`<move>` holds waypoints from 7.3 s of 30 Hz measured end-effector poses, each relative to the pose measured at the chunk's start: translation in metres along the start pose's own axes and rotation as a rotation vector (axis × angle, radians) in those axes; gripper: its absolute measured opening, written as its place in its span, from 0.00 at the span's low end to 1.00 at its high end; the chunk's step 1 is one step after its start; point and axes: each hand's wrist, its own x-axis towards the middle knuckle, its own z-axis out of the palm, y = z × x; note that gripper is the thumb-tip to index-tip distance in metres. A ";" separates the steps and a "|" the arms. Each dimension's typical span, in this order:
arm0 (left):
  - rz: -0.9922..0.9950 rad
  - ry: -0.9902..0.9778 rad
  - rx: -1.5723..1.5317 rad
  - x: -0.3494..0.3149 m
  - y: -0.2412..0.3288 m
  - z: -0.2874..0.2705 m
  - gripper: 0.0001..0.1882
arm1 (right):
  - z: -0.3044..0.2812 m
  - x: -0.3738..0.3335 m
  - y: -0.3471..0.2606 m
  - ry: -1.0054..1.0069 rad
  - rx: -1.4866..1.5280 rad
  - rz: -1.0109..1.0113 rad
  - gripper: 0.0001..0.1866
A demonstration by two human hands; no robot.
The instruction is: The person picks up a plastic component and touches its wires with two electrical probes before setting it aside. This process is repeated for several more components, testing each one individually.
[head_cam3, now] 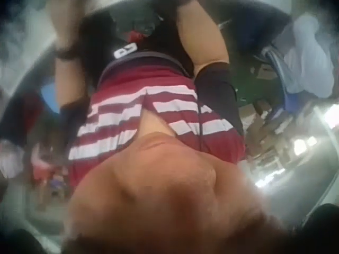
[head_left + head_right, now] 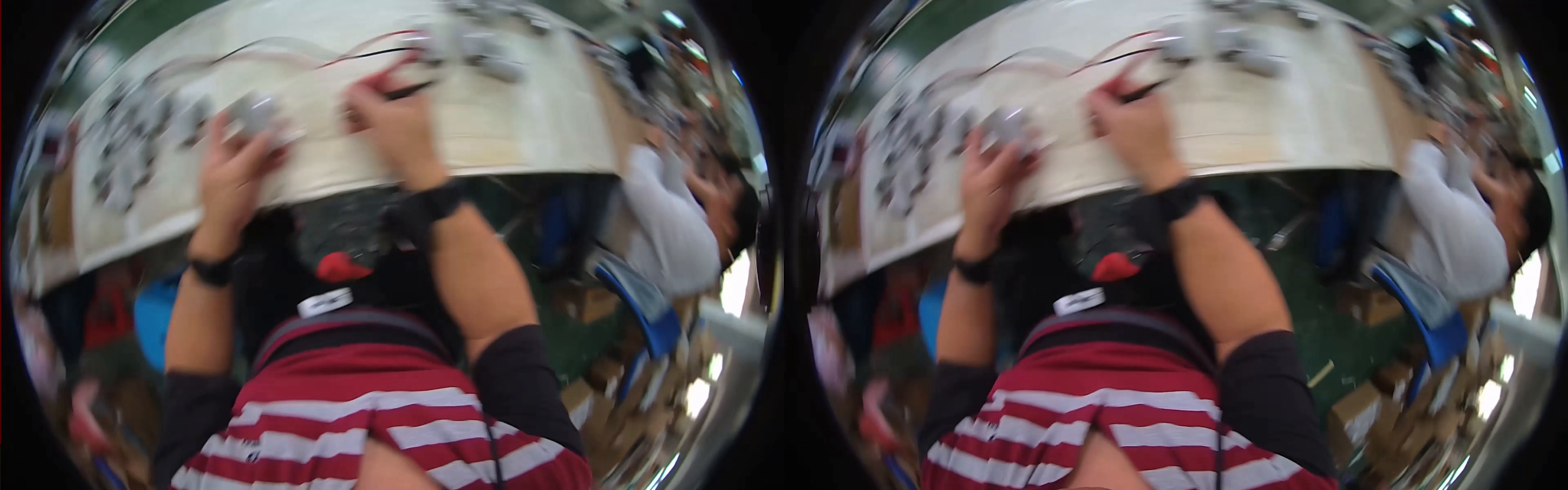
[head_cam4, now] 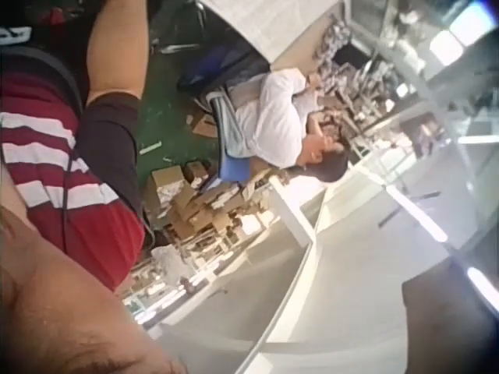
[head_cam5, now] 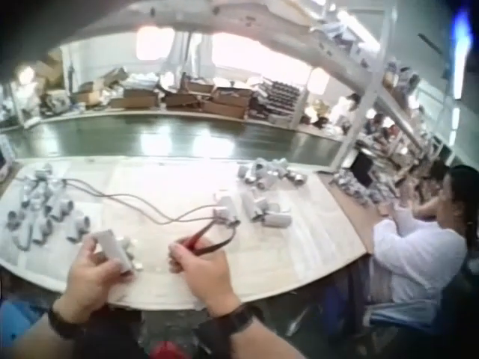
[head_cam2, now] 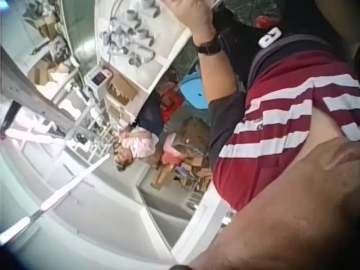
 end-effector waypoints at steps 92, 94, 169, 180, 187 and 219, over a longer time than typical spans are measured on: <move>0.057 0.035 0.059 -0.007 0.017 0.012 0.26 | 0.062 -0.003 -0.041 0.082 0.353 0.272 0.07; 0.054 0.072 0.170 -0.008 0.022 0.012 0.24 | 0.045 -0.003 -0.037 0.210 0.554 0.265 0.07; 0.412 0.099 1.037 0.001 0.005 -0.007 0.30 | -0.003 -0.013 0.001 0.201 0.018 -0.066 0.08; 0.079 -0.039 0.641 -0.032 0.041 0.018 0.28 | -0.016 -0.013 -0.054 0.076 0.471 0.318 0.08; -0.035 0.015 0.466 -0.034 0.044 0.021 0.25 | 0.016 -0.001 -0.060 0.041 0.508 0.299 0.09; -0.292 -0.069 0.183 -0.024 0.051 -0.007 0.25 | 0.058 0.011 -0.057 -0.052 0.288 0.302 0.07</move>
